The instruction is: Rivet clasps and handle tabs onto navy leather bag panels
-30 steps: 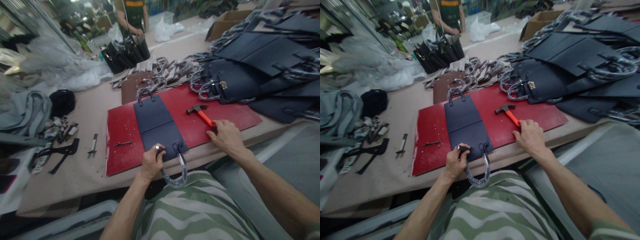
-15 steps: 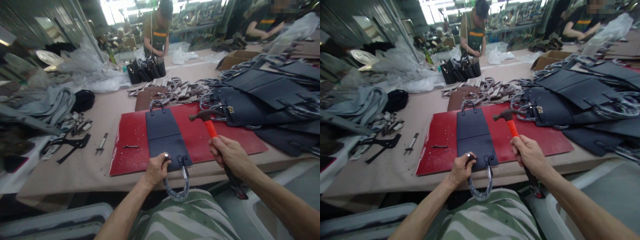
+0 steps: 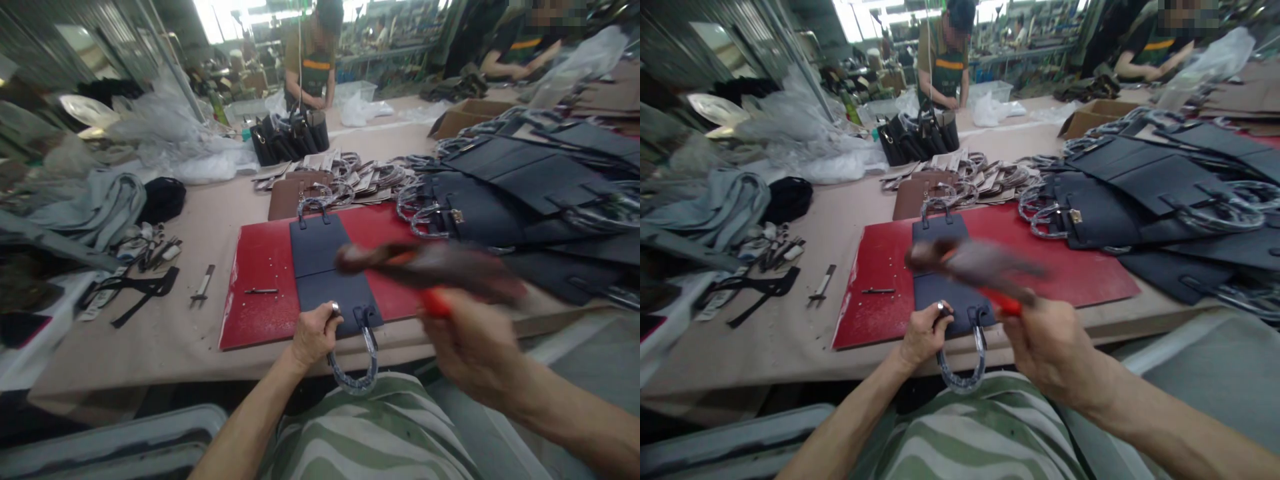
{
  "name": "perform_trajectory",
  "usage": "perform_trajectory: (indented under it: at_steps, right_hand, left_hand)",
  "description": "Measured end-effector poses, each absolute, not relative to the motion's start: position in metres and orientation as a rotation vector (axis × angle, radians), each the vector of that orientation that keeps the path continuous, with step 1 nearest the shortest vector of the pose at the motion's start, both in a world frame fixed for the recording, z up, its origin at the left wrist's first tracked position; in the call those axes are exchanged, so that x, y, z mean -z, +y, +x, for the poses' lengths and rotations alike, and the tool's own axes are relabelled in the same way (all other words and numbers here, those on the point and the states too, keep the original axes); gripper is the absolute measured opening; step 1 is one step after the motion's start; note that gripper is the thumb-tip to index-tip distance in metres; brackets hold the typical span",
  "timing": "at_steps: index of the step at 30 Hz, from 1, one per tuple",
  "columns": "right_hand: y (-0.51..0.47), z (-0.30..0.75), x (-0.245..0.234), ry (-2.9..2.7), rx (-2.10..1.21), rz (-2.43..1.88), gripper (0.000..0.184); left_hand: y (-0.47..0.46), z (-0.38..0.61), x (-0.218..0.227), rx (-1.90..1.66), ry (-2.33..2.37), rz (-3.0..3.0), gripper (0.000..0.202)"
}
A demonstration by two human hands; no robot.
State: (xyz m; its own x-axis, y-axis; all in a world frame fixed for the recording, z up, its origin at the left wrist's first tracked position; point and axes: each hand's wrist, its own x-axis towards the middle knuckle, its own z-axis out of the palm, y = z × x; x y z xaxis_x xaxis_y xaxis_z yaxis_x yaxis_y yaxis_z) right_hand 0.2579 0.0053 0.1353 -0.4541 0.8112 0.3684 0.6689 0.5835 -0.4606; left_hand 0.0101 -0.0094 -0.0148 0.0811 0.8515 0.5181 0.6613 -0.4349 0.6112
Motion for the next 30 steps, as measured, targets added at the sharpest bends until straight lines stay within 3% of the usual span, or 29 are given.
perform_trajectory:
  at_steps: [3,10,14,17,19,25,30]
  right_hand:
    - [0.007,0.258,-0.129,-2.533,-0.416,-1.124,0.023]
    - [0.072,0.288,-0.090,-2.274,-0.716,-1.550,0.031]
    - [0.091,0.295,-0.053,-2.295,-0.313,-1.841,0.018]
    - [0.073,0.285,-0.042,-2.224,-0.112,-1.657,0.022]
    - [0.051,0.271,-0.036,-2.080,-0.349,-1.585,0.025]
    - [-0.009,0.222,-0.006,-1.142,-1.644,-1.535,0.039]
    - [-0.019,0.200,0.003,-0.415,-1.860,-1.249,0.034]
  left_hand:
    - [-0.009,0.010,0.015,-1.262,1.550,2.128,0.009]
    - [-0.009,0.007,0.012,-1.247,1.492,2.082,0.010]
    - [-0.009,0.004,0.011,-1.250,1.448,2.035,0.011]
    - [-0.010,0.003,0.010,-1.253,1.442,1.988,0.013]
    - [-0.011,0.003,0.007,-1.252,1.450,1.947,0.013]
    - [-0.010,0.000,-0.002,-1.244,1.476,1.711,0.012]
    - [-0.007,-0.003,-0.006,-1.265,1.452,1.587,0.012]
